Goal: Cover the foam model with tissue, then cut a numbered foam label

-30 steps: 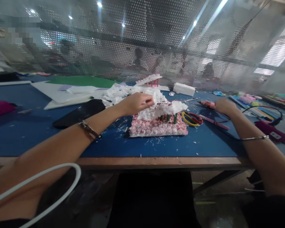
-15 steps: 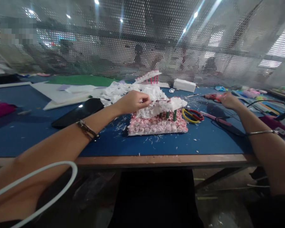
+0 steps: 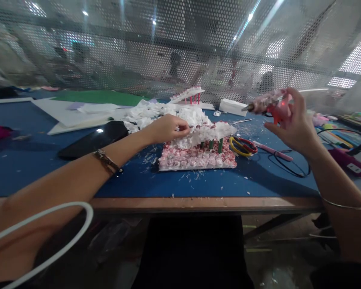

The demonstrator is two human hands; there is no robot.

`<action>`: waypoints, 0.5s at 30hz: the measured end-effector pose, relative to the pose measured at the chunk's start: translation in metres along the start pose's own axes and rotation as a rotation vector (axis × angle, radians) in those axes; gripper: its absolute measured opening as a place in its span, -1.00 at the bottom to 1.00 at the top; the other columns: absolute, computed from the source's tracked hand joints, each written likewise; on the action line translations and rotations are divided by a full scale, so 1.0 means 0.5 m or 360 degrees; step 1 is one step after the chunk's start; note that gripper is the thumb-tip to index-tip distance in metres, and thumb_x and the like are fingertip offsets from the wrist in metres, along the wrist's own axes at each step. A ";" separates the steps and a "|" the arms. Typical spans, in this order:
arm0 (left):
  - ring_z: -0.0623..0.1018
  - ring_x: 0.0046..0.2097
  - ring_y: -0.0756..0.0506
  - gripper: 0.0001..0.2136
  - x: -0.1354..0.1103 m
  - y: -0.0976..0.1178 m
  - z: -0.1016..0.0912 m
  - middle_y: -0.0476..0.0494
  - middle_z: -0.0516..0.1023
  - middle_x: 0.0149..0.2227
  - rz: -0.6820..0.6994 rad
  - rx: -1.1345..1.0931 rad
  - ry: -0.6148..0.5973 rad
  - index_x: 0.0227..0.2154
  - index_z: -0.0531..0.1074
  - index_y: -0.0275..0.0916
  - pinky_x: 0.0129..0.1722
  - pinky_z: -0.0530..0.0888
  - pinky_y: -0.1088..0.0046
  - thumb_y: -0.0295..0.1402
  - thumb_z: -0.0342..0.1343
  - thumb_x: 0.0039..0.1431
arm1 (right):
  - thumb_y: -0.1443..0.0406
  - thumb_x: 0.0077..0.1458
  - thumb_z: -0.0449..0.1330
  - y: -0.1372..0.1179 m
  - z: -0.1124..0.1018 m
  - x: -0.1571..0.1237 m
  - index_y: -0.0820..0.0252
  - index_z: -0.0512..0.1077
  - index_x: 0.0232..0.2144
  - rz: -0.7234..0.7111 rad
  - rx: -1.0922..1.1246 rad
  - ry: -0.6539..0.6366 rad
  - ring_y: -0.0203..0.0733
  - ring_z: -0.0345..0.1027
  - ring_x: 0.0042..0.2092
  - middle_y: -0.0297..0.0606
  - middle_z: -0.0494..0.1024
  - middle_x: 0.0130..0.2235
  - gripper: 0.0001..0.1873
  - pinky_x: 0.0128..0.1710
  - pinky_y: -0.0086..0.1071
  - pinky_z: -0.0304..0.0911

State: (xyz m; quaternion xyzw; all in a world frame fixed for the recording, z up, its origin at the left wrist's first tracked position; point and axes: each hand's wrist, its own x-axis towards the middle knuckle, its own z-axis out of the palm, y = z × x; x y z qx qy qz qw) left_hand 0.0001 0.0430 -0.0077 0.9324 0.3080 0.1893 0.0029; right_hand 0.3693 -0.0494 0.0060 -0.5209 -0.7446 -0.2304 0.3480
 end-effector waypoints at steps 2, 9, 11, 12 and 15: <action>0.43 -0.46 -0.01 -0.65 0.001 0.000 0.001 -0.19 0.52 -0.50 0.0015 0.0019 -0.0003 -0.50 0.44 -0.32 -0.39 0.26 0.45 -0.19 -0.11 0.17 | 0.04 0.06 0.22 -0.040 -0.006 -0.002 0.04 -0.21 0.31 -0.0128 -0.0004 0.0010 0.14 0.39 0.03 -0.05 0.21 0.26 -0.06 -0.08 0.04 0.39; 0.44 -0.47 -0.02 -0.65 0.001 -0.001 0.002 -0.20 0.53 -0.49 0.0016 0.0019 -0.0011 -0.50 0.43 -0.30 -0.40 0.26 0.43 -0.17 -0.12 0.18 | 0.24 0.15 0.14 -0.072 -0.010 -0.011 -0.10 -0.36 0.36 -0.0445 -0.0096 0.0043 0.07 0.19 0.26 -0.19 0.12 0.33 -0.07 0.15 0.02 0.29; 0.44 -0.47 -0.02 -0.64 0.001 -0.001 0.001 -0.20 0.52 -0.49 0.0010 0.0032 -0.0025 -0.51 0.43 -0.30 -0.40 0.26 0.44 -0.16 -0.12 0.18 | 0.24 0.17 0.14 -0.068 -0.009 -0.012 -0.13 -0.39 0.36 -0.0466 -0.0103 0.0067 0.08 0.17 0.27 -0.21 0.09 0.35 -0.06 0.15 0.03 0.30; 0.43 -0.47 -0.02 -0.64 0.001 0.000 0.001 -0.20 0.52 -0.49 0.0010 0.0043 -0.0029 -0.51 0.43 -0.30 -0.40 0.25 0.44 -0.16 -0.13 0.18 | 0.23 0.17 0.13 -0.066 -0.009 -0.013 -0.14 -0.40 0.36 -0.0479 -0.0096 0.0084 0.09 0.16 0.28 -0.22 0.07 0.36 -0.06 0.15 0.04 0.29; 0.43 -0.47 -0.01 -0.65 0.002 0.004 0.000 -0.16 0.50 -0.50 0.0014 0.0068 -0.0025 -0.51 0.41 -0.29 -0.39 0.25 0.46 -0.17 -0.13 0.17 | 0.20 0.19 0.11 -0.061 -0.008 -0.015 -0.13 -0.40 0.36 -0.0495 -0.0042 0.0105 0.12 0.14 0.28 -0.25 0.04 0.37 -0.09 0.15 0.04 0.30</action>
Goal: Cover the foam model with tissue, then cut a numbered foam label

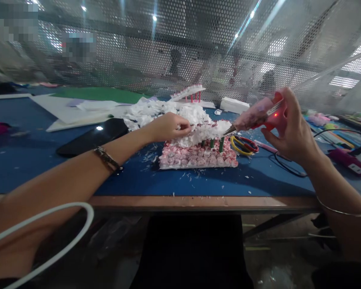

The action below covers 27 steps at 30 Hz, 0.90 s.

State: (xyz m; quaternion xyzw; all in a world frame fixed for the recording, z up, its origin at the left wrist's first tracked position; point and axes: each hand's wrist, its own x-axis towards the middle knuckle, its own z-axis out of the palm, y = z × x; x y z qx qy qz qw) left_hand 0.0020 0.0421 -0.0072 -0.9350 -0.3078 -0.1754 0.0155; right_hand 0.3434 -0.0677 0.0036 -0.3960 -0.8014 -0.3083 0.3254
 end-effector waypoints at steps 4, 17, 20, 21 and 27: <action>0.41 -0.48 0.00 -0.67 0.000 0.003 -0.001 -0.13 0.47 -0.53 0.0002 0.0012 0.0001 -0.53 0.39 -0.28 -0.40 0.25 0.48 -0.19 -0.12 0.17 | 0.21 0.22 0.09 0.006 0.002 -0.004 -0.11 -0.43 0.37 -0.0039 0.0014 -0.0046 0.09 0.09 0.31 -0.25 0.02 0.38 -0.10 0.21 0.03 0.23; 0.40 -0.49 -0.01 -0.66 0.001 0.006 -0.005 -0.14 0.47 -0.53 -0.0011 -0.0006 -0.0045 -0.53 0.37 -0.29 -0.42 0.25 0.47 -0.18 -0.14 0.18 | 0.24 0.26 0.00 0.002 0.004 -0.003 -0.16 -0.52 0.34 0.0004 -0.0093 -0.0227 -0.01 0.09 0.31 -0.26 -0.02 0.38 -0.14 0.23 -0.04 0.22; 0.41 -0.49 -0.01 -0.66 0.001 0.009 -0.006 -0.14 0.48 -0.53 -0.0016 0.0007 -0.0045 -0.52 0.38 -0.29 -0.41 0.25 0.47 -0.18 -0.14 0.17 | 0.26 0.26 -0.02 0.001 0.002 -0.004 -0.16 -0.54 0.34 0.0020 -0.0098 -0.0233 0.00 0.06 0.32 -0.29 -0.06 0.40 -0.14 0.23 -0.02 0.21; 0.41 -0.48 -0.01 -0.66 0.001 0.010 -0.006 -0.15 0.48 -0.52 -0.0014 0.0007 -0.0045 -0.52 0.38 -0.29 -0.41 0.25 0.47 -0.18 -0.14 0.17 | 0.27 0.26 -0.02 0.002 0.002 -0.004 -0.15 -0.53 0.34 0.0011 -0.0097 -0.0217 0.01 0.05 0.33 -0.28 -0.07 0.40 -0.14 0.23 0.00 0.21; 0.40 -0.49 -0.01 -0.67 0.000 0.010 -0.006 -0.16 0.49 -0.52 -0.0031 -0.0023 -0.0061 -0.53 0.38 -0.29 -0.42 0.25 0.46 -0.19 -0.13 0.17 | 0.31 0.20 0.03 0.017 0.001 -0.001 -0.14 -0.47 0.35 -0.0014 -0.0086 -0.0147 0.09 0.09 0.31 -0.23 -0.01 0.39 -0.10 0.21 0.07 0.20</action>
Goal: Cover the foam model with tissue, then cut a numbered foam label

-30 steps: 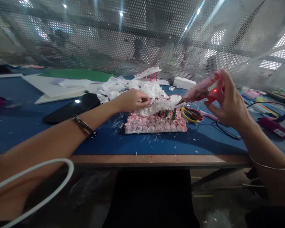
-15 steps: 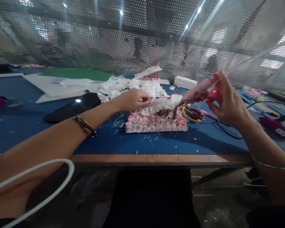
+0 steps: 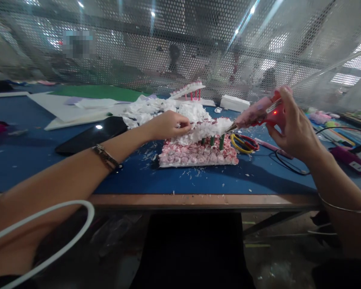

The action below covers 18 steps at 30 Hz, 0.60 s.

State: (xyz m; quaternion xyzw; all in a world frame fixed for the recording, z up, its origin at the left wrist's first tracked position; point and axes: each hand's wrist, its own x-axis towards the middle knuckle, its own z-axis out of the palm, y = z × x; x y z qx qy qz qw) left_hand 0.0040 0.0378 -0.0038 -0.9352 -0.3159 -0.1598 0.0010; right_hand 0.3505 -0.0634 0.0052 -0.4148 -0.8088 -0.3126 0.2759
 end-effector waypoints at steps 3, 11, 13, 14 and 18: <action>0.39 -0.51 0.00 -0.68 0.001 -0.002 0.001 -0.13 0.49 -0.53 0.0024 -0.0014 0.0019 -0.53 0.37 -0.27 -0.43 0.24 0.47 -0.19 -0.12 0.17 | 0.34 0.16 0.03 0.007 0.001 -0.001 -0.11 -0.43 0.36 -0.0025 0.0008 0.0030 0.13 0.12 0.29 -0.20 0.00 0.38 -0.10 0.18 0.11 0.22; 0.41 -0.52 0.01 -0.69 0.001 -0.006 0.003 -0.10 0.46 -0.56 0.0036 -0.0009 0.0033 -0.54 0.36 -0.26 -0.45 0.25 0.49 -0.17 -0.11 0.17 | 0.30 0.18 0.02 0.015 -0.005 -0.007 -0.11 -0.39 0.36 0.0080 -0.0060 -0.0024 0.13 0.10 0.30 -0.25 -0.02 0.39 -0.14 0.18 0.13 0.22; 0.41 -0.51 0.00 -0.68 0.000 -0.004 0.002 -0.11 0.47 -0.55 0.0019 -0.0014 0.0017 -0.53 0.37 -0.27 -0.44 0.25 0.48 -0.17 -0.11 0.16 | 0.30 0.19 0.01 0.017 -0.007 -0.007 -0.11 -0.40 0.36 0.0116 -0.0087 -0.0047 0.12 0.12 0.29 -0.26 0.00 0.39 -0.14 0.17 0.11 0.23; 0.41 -0.51 0.00 -0.68 0.000 -0.002 0.001 -0.12 0.47 -0.54 0.0010 -0.0019 0.0011 -0.53 0.37 -0.27 -0.44 0.25 0.48 -0.17 -0.11 0.16 | 0.31 0.18 0.01 0.019 -0.007 -0.008 -0.12 -0.41 0.36 0.0128 -0.0096 -0.0052 0.12 0.14 0.28 -0.27 0.02 0.38 -0.13 0.17 0.10 0.24; 0.40 -0.51 0.00 -0.69 0.000 0.003 -0.001 -0.12 0.48 -0.54 0.0000 -0.0033 0.0009 -0.53 0.37 -0.27 -0.44 0.24 0.48 -0.18 -0.11 0.15 | 0.37 0.13 0.04 0.027 -0.007 -0.009 -0.09 -0.38 0.36 0.0109 -0.0088 -0.0024 0.12 0.17 0.27 -0.19 0.05 0.37 -0.09 0.13 0.08 0.28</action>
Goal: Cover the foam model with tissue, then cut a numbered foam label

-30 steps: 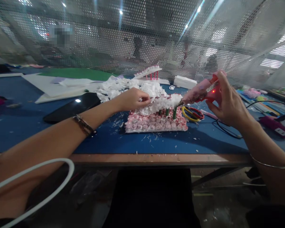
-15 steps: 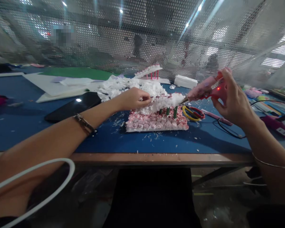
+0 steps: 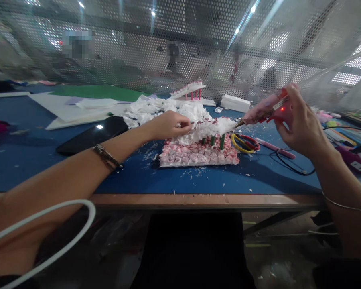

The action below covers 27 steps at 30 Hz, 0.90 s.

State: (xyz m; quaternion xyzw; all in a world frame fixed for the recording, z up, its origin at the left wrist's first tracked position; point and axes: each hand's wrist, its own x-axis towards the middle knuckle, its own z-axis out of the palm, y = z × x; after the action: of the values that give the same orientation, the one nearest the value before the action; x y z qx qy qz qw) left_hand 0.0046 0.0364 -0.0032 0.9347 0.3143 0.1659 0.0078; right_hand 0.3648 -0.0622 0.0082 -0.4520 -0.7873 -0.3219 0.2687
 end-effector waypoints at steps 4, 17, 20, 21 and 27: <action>0.38 -0.52 0.01 -0.69 0.000 -0.001 0.000 -0.12 0.46 -0.55 0.0015 0.0018 0.0002 -0.55 0.35 -0.26 -0.44 0.24 0.48 -0.18 -0.11 0.15 | 0.39 0.11 0.06 0.006 -0.001 0.000 -0.04 -0.35 0.36 -0.0036 0.0027 0.0040 0.14 0.15 0.28 -0.10 0.07 0.36 -0.09 0.13 0.09 0.27; 0.39 -0.51 0.00 -0.68 0.000 -0.008 0.002 -0.11 0.45 -0.55 0.0027 0.0019 -0.0001 -0.54 0.36 -0.25 -0.42 0.26 0.47 -0.17 -0.12 0.16 | 0.38 0.08 0.08 0.008 -0.009 -0.002 -0.05 -0.26 0.36 0.0048 -0.0017 0.0022 0.14 0.07 0.31 -0.17 0.07 0.36 -0.10 0.20 0.06 0.19; 0.39 -0.51 0.00 -0.68 -0.001 -0.007 0.002 -0.12 0.45 -0.55 0.0016 -0.0002 -0.0001 -0.54 0.38 -0.27 -0.42 0.25 0.46 -0.17 -0.11 0.16 | 0.36 0.09 0.08 0.013 -0.009 -0.004 -0.03 -0.27 0.36 0.0078 -0.0051 -0.0001 0.17 0.09 0.30 -0.16 0.06 0.37 -0.11 0.18 0.07 0.23; 0.39 -0.51 0.00 -0.67 -0.001 -0.007 0.002 -0.12 0.45 -0.55 0.0015 -0.0006 -0.0001 -0.54 0.39 -0.27 -0.42 0.25 0.46 -0.17 -0.11 0.16 | 0.36 0.10 0.08 0.016 -0.008 -0.004 0.00 -0.26 0.36 0.0074 -0.0063 -0.0001 0.17 0.08 0.31 -0.15 0.05 0.37 -0.12 0.19 0.07 0.22; 0.39 -0.51 0.00 -0.68 -0.001 -0.011 0.003 -0.12 0.46 -0.55 0.0017 0.0000 -0.0006 -0.53 0.38 -0.27 -0.43 0.24 0.47 -0.17 -0.11 0.16 | 0.37 0.11 0.07 0.022 -0.002 -0.006 0.05 -0.27 0.37 0.0016 -0.0070 0.0020 0.15 0.07 0.31 -0.10 0.05 0.37 -0.12 0.22 0.06 0.18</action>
State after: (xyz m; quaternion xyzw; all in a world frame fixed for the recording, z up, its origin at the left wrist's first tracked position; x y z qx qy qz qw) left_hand 0.0014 0.0407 -0.0055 0.9367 0.3091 0.1641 0.0075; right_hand 0.3757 -0.0602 0.0097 -0.4598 -0.7759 -0.3408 0.2653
